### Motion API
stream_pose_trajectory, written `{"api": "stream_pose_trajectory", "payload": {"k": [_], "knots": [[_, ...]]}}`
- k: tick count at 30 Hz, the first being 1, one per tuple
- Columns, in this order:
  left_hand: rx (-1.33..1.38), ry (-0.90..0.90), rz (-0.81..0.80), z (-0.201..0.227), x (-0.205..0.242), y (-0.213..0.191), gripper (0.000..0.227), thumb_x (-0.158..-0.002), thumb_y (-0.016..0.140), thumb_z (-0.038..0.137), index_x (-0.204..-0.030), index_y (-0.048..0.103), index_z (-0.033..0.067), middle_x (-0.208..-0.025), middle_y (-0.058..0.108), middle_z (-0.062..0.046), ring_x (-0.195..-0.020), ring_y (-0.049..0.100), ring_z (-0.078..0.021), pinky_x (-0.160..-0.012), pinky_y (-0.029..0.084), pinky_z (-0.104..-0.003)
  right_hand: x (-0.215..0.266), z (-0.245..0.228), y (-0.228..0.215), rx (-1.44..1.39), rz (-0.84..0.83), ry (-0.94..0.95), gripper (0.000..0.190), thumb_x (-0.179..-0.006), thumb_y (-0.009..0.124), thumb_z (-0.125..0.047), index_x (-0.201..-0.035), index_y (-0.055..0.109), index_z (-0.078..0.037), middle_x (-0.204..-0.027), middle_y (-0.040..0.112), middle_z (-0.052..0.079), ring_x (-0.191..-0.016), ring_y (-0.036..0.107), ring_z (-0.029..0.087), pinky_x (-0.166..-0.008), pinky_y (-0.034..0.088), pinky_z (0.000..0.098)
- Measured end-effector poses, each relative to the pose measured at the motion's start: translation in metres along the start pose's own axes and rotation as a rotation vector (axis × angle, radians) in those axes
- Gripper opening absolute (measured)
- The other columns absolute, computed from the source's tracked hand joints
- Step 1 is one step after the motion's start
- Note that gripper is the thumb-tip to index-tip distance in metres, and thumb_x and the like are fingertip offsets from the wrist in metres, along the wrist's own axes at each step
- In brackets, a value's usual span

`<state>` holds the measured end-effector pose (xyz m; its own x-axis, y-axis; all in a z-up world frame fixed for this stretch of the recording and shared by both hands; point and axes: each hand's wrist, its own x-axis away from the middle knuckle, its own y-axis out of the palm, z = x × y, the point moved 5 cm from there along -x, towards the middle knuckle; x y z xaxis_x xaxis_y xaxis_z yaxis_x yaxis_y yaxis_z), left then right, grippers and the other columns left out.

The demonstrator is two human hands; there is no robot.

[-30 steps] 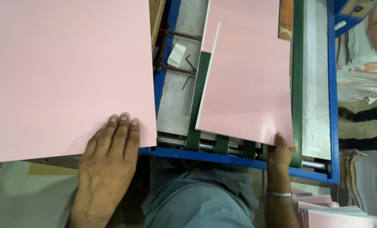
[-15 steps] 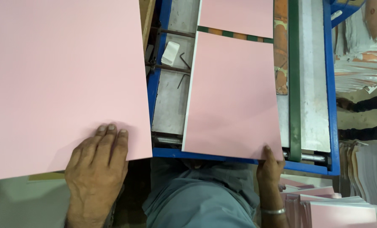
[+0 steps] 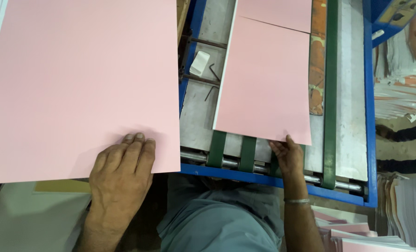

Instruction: The person repeatedly picks up pink paper sheets from a stack and feeds them one by one into a blue paper processing machine with rollers. The sheets are guided through the machine and collected on the other side.

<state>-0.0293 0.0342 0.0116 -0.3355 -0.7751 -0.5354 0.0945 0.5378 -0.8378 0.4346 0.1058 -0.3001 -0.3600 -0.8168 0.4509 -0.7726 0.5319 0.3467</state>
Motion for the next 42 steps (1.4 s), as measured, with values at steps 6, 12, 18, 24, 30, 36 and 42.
{"api": "stream_pose_trajectory", "payload": {"k": [6,12,18,24,30,36,42], "knots": [[0.419,-0.089,-0.059,-0.044,-0.002,-0.008,0.046,-0.081,0.082,0.016,-0.125,0.072,0.0085,-0.12,0.072,-0.008,-0.108,0.068,-0.0232,-0.093,0.054,-0.041,0.042,0.002,0.017,0.122,-0.163,0.044,0.043,-0.103,0.054,-0.021,-0.136,0.05,0.007,-0.126,0.063,0.027,-0.111,0.069,0.035,-0.093,0.06,0.0448],[0.36,-0.035,0.031,0.02,-0.025,0.003,0.05,-0.082,0.072,0.014,-0.129,0.066,0.0,-0.122,0.069,-0.016,-0.111,0.065,-0.0304,-0.099,0.052,-0.046,0.127,-0.047,0.123,0.048,-0.672,-0.097,0.046,-0.107,0.054,-0.022,-0.142,0.05,0.006,-0.134,0.065,0.021,-0.114,0.067,0.032,-0.09,0.06,0.0408],[0.313,0.221,-0.136,0.122,-0.052,0.004,0.041,-0.091,0.068,0.027,-0.123,0.063,0.002,-0.134,0.064,-0.018,-0.132,0.058,-0.0323,-0.12,0.04,-0.052,0.183,-0.045,0.176,-0.271,-0.768,0.1,0.037,-0.113,0.058,-0.014,-0.143,0.054,0.009,-0.123,0.068,0.022,-0.095,0.067,0.023,-0.066,0.057,0.0274],[0.048,0.061,-0.177,0.061,-0.036,0.0,0.064,-0.09,0.066,0.046,-0.129,0.063,-0.0041,-0.135,0.063,-0.02,-0.132,0.056,-0.033,-0.118,0.041,-0.05,0.114,-0.077,0.123,-0.124,-0.232,-0.187,0.037,-0.106,0.056,-0.005,-0.142,0.051,0.004,-0.125,0.066,0.011,-0.108,0.07,0.02,-0.091,0.062,0.0305],[-0.201,0.023,-0.05,0.025,-0.027,0.013,0.039,-0.095,0.073,0.025,-0.127,0.065,0.0018,-0.129,0.069,-0.014,-0.125,0.064,-0.0244,-0.109,0.054,-0.036,0.066,-0.081,0.038,-0.133,0.056,-0.274,0.038,-0.104,0.053,0.001,-0.142,0.051,0.005,-0.131,0.065,0.017,-0.115,0.073,0.027,-0.094,0.063,0.0378],[0.658,-0.558,-0.377,-0.053,-0.043,0.031,0.029,-0.1,0.065,0.037,-0.102,0.076,0.0105,-0.073,0.071,-0.011,-0.067,0.069,-0.0193,-0.066,0.058,-0.037,0.071,-0.067,-0.009,-0.062,0.267,-0.29,0.04,-0.102,0.052,0.005,-0.142,0.043,0.003,-0.134,0.061,0.021,-0.118,0.073,0.03,-0.098,0.065,0.0409],[0.579,-0.26,-0.087,-0.033,-0.05,0.003,0.021,-0.093,0.073,0.026,-0.105,0.076,0.0084,-0.084,0.072,-0.009,-0.076,0.067,-0.0248,-0.068,0.055,-0.041,0.072,-0.037,-0.054,-0.071,0.16,-0.327,0.041,-0.102,0.049,0.007,-0.143,0.048,0.008,-0.136,0.06,0.019,-0.12,0.069,0.03,-0.099,0.064,0.0404]]}}
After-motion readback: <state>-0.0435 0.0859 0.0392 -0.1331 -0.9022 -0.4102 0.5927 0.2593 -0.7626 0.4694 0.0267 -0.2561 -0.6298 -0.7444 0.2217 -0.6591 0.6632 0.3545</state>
